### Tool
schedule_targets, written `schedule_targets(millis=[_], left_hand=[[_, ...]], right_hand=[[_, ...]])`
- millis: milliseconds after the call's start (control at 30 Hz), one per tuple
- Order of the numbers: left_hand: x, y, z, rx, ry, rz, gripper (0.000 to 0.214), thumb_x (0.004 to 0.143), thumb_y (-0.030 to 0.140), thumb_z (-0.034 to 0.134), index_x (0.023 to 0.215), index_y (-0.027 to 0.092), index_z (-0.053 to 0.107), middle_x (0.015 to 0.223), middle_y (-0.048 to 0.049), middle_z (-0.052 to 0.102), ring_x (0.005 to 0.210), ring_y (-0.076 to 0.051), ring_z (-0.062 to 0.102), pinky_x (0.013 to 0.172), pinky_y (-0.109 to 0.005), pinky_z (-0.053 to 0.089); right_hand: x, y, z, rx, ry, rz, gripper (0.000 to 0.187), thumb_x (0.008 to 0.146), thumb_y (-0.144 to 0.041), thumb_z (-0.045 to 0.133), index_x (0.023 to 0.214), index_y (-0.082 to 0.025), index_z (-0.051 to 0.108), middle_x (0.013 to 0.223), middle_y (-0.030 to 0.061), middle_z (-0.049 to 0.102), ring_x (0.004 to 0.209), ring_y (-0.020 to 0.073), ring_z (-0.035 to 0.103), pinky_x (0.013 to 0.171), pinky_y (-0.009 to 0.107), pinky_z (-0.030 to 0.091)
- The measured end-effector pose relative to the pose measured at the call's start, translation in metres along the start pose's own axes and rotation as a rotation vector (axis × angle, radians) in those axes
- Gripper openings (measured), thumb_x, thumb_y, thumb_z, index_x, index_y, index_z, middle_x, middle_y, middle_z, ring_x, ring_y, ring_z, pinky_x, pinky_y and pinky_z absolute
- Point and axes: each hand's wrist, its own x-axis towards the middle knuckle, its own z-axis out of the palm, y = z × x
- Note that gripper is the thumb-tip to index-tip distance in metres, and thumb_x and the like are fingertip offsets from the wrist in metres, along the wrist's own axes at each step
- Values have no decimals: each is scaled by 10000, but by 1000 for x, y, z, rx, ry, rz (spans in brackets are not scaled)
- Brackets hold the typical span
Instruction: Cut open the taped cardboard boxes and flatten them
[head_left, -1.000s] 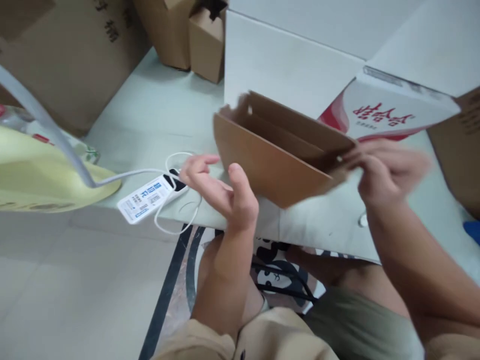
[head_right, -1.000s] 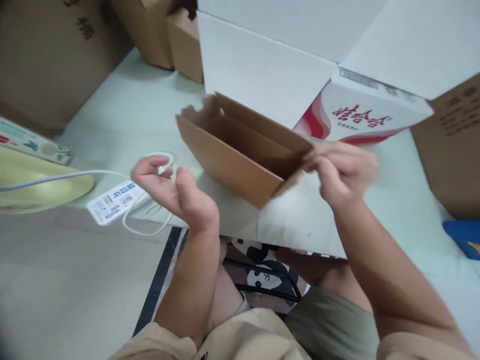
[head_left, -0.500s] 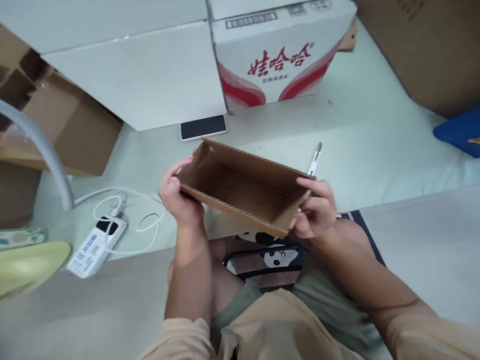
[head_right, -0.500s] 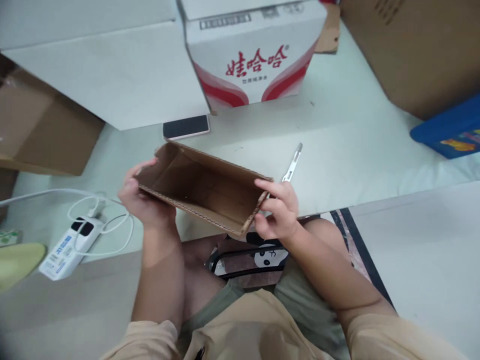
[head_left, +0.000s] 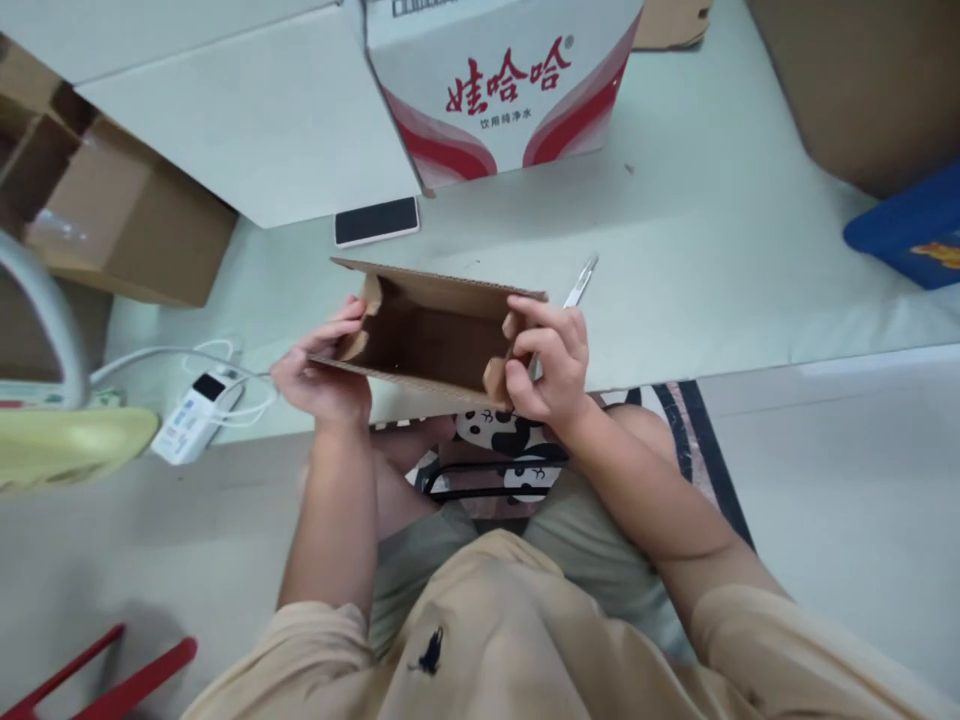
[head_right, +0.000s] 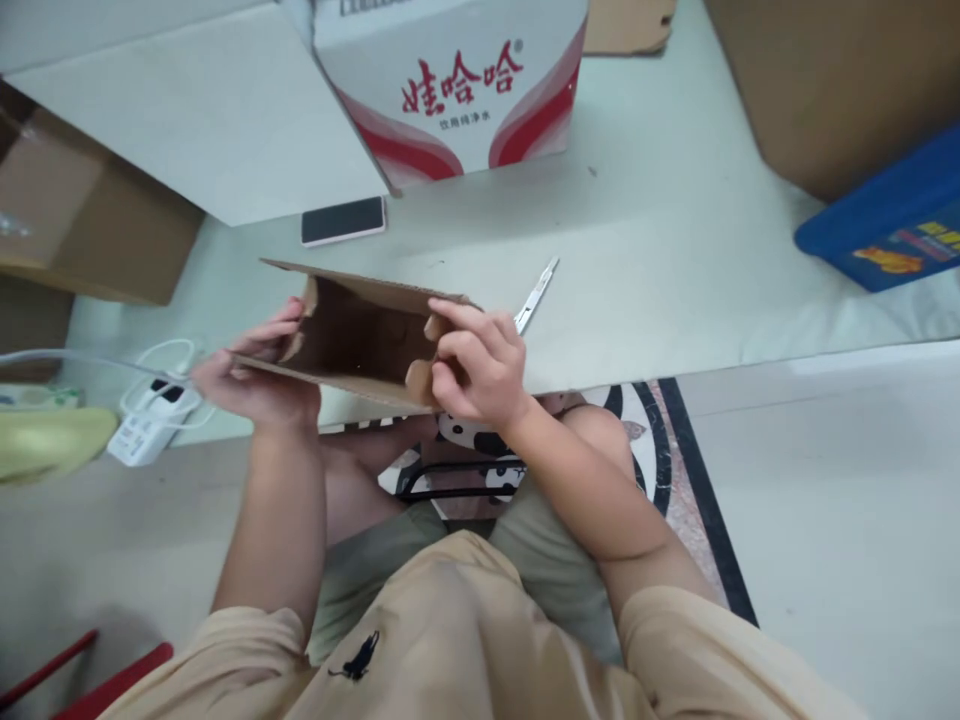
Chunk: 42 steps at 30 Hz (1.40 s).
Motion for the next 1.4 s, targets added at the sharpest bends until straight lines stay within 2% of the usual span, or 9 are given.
schedule_targets(millis=[167,267,367,467,800,933,1033,1267,1400], left_hand=[[-25,-3,16,46,-10,-6,543,896,422,302,620,217,721,788,-90,773,1007,-243,745,1187,-496,460],[-29,-5,22,79,9,-37,544,897,452,289,593,242,687,770,-85,756,1102,-246,730,1194,-490,461],[-29,-7,25,107,-11,-42,549,907,482,279,589,248,662,777,-83,752,1160,-247,712,1204,-485,453],[-28,-10,25,128,-35,-36,545,928,493,275,614,239,641,821,-78,752,1174,-251,704,1215,-486,439],[-23,-26,17,191,-112,20,549,973,661,368,777,216,622,973,-77,745,1203,-262,686,1218,-481,432],[-19,-38,14,258,-189,76,558,846,694,674,1215,284,591,1316,-68,668,1334,-269,611,1219,-477,426],[-16,-43,13,312,-252,116,703,831,700,705,1409,367,481,1515,-55,539,1481,-265,484,1265,-460,365],[-15,-34,22,334,-278,86,457,860,634,701,1108,253,755,1383,-93,643,1409,-299,563,1274,-484,349],[-15,-28,24,358,-258,79,366,867,527,718,1053,221,792,1299,-93,699,1322,-286,628,1247,-480,390]], right_hand=[[-4,12,-22,-74,-83,213,136,925,-328,511,876,-248,609,1268,123,637,1151,311,619,981,530,518],[-6,14,-31,-146,-148,400,271,901,-402,551,1118,-248,607,1413,151,521,1349,359,520,1107,602,465],[-4,17,-32,-57,-206,518,571,912,-394,523,1452,-276,381,1548,145,427,1473,336,428,1190,598,411],[-3,25,-29,92,-239,557,682,915,-367,503,1535,-290,228,1543,128,465,1480,305,446,1228,560,388],[-6,43,-22,204,-149,522,377,942,-331,510,1314,-279,487,1324,85,618,1296,258,595,1175,503,464],[-10,47,-20,232,-54,486,231,984,-328,402,1130,-274,572,1197,69,625,1240,249,606,1144,509,475],[-13,49,-21,220,-34,440,324,1004,-322,291,1052,-261,605,1180,77,597,1239,252,595,1130,520,478],[-9,50,-19,3,-181,576,356,973,-267,338,955,-226,692,1266,122,544,1362,307,501,1206,596,382],[-5,49,-23,42,-205,601,353,956,-236,357,882,-222,701,1256,111,576,1368,277,517,1224,542,397]])
